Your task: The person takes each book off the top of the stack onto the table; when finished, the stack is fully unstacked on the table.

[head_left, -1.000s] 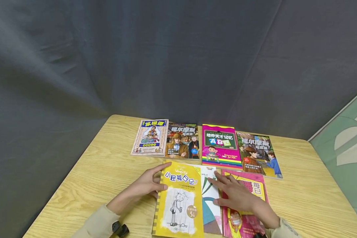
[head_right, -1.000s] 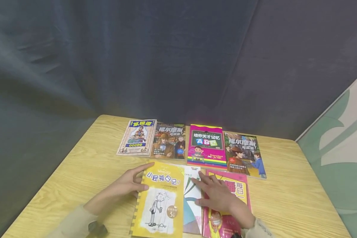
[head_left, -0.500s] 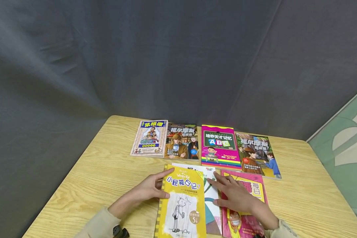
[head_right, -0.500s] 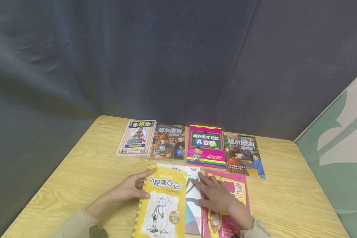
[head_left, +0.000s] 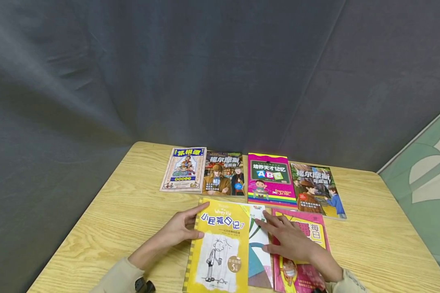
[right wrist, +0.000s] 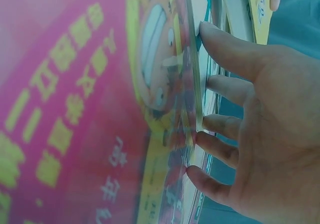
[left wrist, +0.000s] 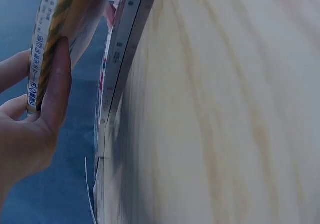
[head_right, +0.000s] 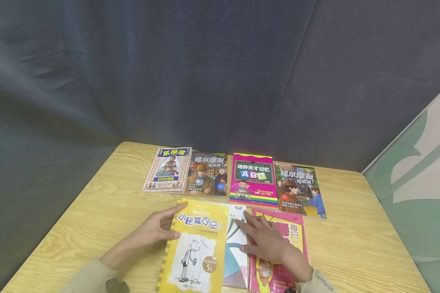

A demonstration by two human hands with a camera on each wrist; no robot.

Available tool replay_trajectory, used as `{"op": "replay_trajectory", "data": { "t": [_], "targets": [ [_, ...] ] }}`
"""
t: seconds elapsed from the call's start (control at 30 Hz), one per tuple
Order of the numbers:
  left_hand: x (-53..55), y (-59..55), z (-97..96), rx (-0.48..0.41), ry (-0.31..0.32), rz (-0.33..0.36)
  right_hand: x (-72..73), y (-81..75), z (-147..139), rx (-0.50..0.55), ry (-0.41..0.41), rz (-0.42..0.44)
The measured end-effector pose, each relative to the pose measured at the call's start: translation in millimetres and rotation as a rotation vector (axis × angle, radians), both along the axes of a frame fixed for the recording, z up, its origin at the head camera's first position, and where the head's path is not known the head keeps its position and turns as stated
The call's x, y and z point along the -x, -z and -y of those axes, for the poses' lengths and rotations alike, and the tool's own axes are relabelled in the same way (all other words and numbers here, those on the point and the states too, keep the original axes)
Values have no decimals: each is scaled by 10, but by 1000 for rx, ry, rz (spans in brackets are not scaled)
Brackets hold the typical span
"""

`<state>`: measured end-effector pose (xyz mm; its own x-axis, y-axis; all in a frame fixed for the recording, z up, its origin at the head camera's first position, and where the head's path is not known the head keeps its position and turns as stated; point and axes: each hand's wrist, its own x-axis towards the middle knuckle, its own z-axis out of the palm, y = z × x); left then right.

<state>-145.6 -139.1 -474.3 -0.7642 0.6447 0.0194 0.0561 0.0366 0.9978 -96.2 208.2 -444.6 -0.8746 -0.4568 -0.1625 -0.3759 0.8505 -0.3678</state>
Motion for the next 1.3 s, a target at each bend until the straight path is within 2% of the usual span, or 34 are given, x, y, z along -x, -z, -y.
{"op": "replay_trajectory", "data": {
  "t": [0.27, 0.43, 0.57, 0.67, 0.73, 0.9, 1.13, 1.3],
  "targets": [
    [54, -11, 198, 13, -40, 21, 3, 0, -3, 4, -1, 1],
    [115, -62, 360, 35, -71, -22, 2, -14, -5, 9, 4, 3],
    [169, -82, 503, 33, -91, 1, 4, -12, -6, 7, 0, 6],
    [210, -78, 605, 32, -93, 12, 7, -5, -8, 6, 1, 8],
    [232, -73, 665, 42, -100, -6, 8, 0, -10, 7, 1, 8],
    [289, -15, 796, 72, -129, 0, 12, 13, -15, 8, 2, 6],
    [379, 33, 981, 91, -79, 94, 14, 27, -23, 0, -3, -11],
    [431, -7, 1111, 145, -62, 88, 15, 24, -23, 13, 3, 8]
  ]
}}
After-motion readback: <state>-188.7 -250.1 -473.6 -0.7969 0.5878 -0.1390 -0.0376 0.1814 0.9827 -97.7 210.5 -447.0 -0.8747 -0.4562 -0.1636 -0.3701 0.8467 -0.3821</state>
